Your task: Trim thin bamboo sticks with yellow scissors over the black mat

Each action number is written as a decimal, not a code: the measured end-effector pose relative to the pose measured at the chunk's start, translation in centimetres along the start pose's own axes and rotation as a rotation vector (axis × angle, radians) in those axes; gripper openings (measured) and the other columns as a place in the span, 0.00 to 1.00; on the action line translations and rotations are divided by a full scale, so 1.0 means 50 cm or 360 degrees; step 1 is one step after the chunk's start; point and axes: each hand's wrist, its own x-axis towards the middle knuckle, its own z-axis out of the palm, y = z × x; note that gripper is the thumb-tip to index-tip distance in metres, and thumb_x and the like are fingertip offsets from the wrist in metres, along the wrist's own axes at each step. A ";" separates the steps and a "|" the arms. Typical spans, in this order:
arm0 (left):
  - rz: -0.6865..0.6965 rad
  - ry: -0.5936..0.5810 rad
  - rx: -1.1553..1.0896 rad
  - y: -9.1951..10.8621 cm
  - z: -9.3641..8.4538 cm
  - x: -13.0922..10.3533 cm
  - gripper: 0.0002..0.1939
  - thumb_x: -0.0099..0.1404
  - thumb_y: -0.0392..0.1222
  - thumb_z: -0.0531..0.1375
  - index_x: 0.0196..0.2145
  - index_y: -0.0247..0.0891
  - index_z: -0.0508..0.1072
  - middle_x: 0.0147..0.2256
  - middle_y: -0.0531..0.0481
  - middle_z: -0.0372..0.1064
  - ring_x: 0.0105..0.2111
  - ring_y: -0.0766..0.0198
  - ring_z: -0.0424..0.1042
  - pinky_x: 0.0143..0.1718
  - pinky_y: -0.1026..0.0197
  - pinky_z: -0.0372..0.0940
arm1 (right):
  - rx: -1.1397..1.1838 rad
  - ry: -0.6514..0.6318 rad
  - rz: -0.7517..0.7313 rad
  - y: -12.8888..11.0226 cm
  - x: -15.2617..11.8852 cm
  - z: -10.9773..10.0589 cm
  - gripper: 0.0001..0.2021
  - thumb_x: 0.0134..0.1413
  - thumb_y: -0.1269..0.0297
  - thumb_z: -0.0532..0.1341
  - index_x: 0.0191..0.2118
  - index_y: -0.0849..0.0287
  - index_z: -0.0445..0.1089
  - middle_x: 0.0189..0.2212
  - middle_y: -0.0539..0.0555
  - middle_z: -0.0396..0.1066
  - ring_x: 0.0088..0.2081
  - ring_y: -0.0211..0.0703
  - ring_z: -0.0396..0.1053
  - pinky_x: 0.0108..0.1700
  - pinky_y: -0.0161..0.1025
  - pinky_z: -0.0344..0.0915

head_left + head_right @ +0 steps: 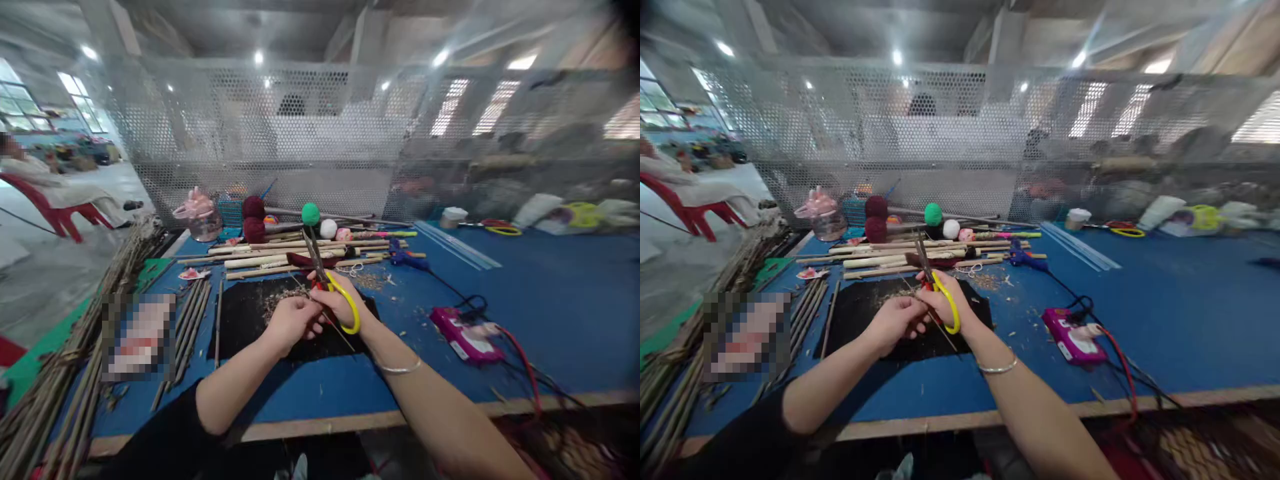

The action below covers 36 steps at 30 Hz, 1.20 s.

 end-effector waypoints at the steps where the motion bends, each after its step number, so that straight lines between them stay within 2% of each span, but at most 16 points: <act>1: 0.0001 -0.0025 0.0014 0.001 0.003 0.002 0.12 0.53 0.45 0.57 0.20 0.32 0.67 0.19 0.51 0.65 0.16 0.74 0.63 0.14 0.73 0.55 | -0.0012 -0.0001 -0.0008 0.002 0.002 -0.002 0.15 0.37 0.66 0.58 0.37 0.58 0.61 0.19 0.42 0.59 0.17 0.31 0.57 0.19 0.30 0.56; 6: 0.0030 -0.0053 0.0087 0.015 -0.008 0.003 0.12 0.51 0.46 0.59 0.22 0.32 0.67 0.19 0.51 0.65 0.17 0.73 0.64 0.14 0.72 0.57 | -0.0068 0.0045 -0.0080 0.010 0.010 -0.012 0.15 0.37 0.67 0.59 0.37 0.57 0.62 0.21 0.43 0.61 0.19 0.32 0.58 0.22 0.31 0.58; 8: 0.0090 0.0051 0.0005 0.019 -0.023 0.001 0.11 0.50 0.44 0.61 0.26 0.33 0.69 0.20 0.51 0.65 0.17 0.72 0.64 0.14 0.72 0.57 | -0.0097 0.0085 -0.0116 0.010 0.011 -0.013 0.15 0.37 0.67 0.58 0.37 0.57 0.62 0.21 0.44 0.62 0.21 0.32 0.59 0.24 0.31 0.58; 10: 0.0157 0.0184 -0.0184 0.016 -0.036 0.002 0.14 0.49 0.45 0.62 0.32 0.33 0.70 0.23 0.51 0.66 0.19 0.72 0.64 0.15 0.72 0.58 | -0.0141 0.0108 -0.0148 0.009 0.007 -0.008 0.14 0.37 0.67 0.59 0.36 0.58 0.62 0.21 0.44 0.62 0.21 0.32 0.58 0.25 0.31 0.58; 12: 0.0176 0.0241 -0.0317 0.005 -0.044 0.006 0.17 0.49 0.46 0.62 0.34 0.33 0.71 0.25 0.50 0.66 0.21 0.72 0.64 0.17 0.72 0.60 | -0.0191 0.0069 -0.0148 0.007 0.002 0.002 0.13 0.38 0.67 0.58 0.36 0.58 0.62 0.21 0.44 0.61 0.21 0.32 0.58 0.25 0.31 0.57; 16: 0.0169 0.0240 -0.0491 -0.025 -0.044 0.013 0.16 0.49 0.47 0.63 0.31 0.32 0.73 0.25 0.51 0.66 0.23 0.74 0.64 0.21 0.73 0.61 | -0.0371 -0.0044 -0.0156 0.010 -0.009 0.020 0.12 0.43 0.64 0.57 0.38 0.59 0.62 0.22 0.45 0.61 0.23 0.33 0.59 0.27 0.31 0.58; 20: 0.0192 0.0287 -0.0648 -0.037 -0.045 0.009 0.15 0.48 0.49 0.63 0.28 0.34 0.71 0.23 0.54 0.66 0.22 0.74 0.65 0.21 0.73 0.61 | -0.0941 0.0013 -0.0180 0.014 -0.010 0.004 0.23 0.41 0.55 0.61 0.45 0.57 0.60 0.28 0.49 0.65 0.28 0.37 0.62 0.31 0.34 0.58; 23: 0.0205 0.0299 -0.0628 -0.036 -0.048 0.005 0.15 0.48 0.49 0.63 0.29 0.33 0.70 0.23 0.53 0.66 0.20 0.75 0.64 0.20 0.73 0.61 | -0.1208 -0.0209 -0.0176 0.013 -0.007 -0.015 0.26 0.38 0.49 0.62 0.44 0.57 0.61 0.33 0.53 0.66 0.32 0.41 0.63 0.32 0.35 0.58; 27: 0.0207 0.0252 -0.0580 -0.038 -0.052 0.006 0.15 0.50 0.48 0.62 0.30 0.32 0.70 0.23 0.52 0.67 0.20 0.73 0.65 0.21 0.71 0.62 | -0.1241 -0.0383 -0.0210 0.011 -0.005 -0.017 0.28 0.39 0.46 0.62 0.44 0.59 0.61 0.34 0.54 0.66 0.33 0.42 0.63 0.33 0.35 0.58; 32: 0.0212 0.0176 -0.0482 -0.042 -0.048 0.006 0.14 0.51 0.48 0.61 0.29 0.32 0.70 0.23 0.52 0.66 0.18 0.75 0.62 0.19 0.72 0.59 | -0.1257 -0.0306 -0.0240 0.024 -0.005 -0.007 0.31 0.37 0.47 0.63 0.47 0.59 0.61 0.40 0.56 0.66 0.38 0.44 0.64 0.38 0.37 0.58; 33: 0.0216 0.0164 -0.0473 -0.043 -0.047 0.005 0.14 0.52 0.48 0.61 0.28 0.31 0.70 0.22 0.52 0.66 0.17 0.75 0.61 0.18 0.72 0.59 | -0.1267 -0.0315 -0.0222 0.027 -0.004 -0.006 0.31 0.37 0.47 0.63 0.47 0.58 0.61 0.39 0.56 0.67 0.37 0.43 0.64 0.37 0.36 0.58; 36: 0.0203 0.0180 -0.0460 -0.044 -0.045 0.004 0.14 0.52 0.48 0.60 0.27 0.32 0.69 0.21 0.53 0.65 0.16 0.76 0.61 0.18 0.72 0.59 | -0.1263 -0.0444 -0.0134 0.031 -0.001 -0.006 0.23 0.42 0.47 0.59 0.41 0.58 0.65 0.26 0.50 0.67 0.25 0.37 0.61 0.27 0.32 0.55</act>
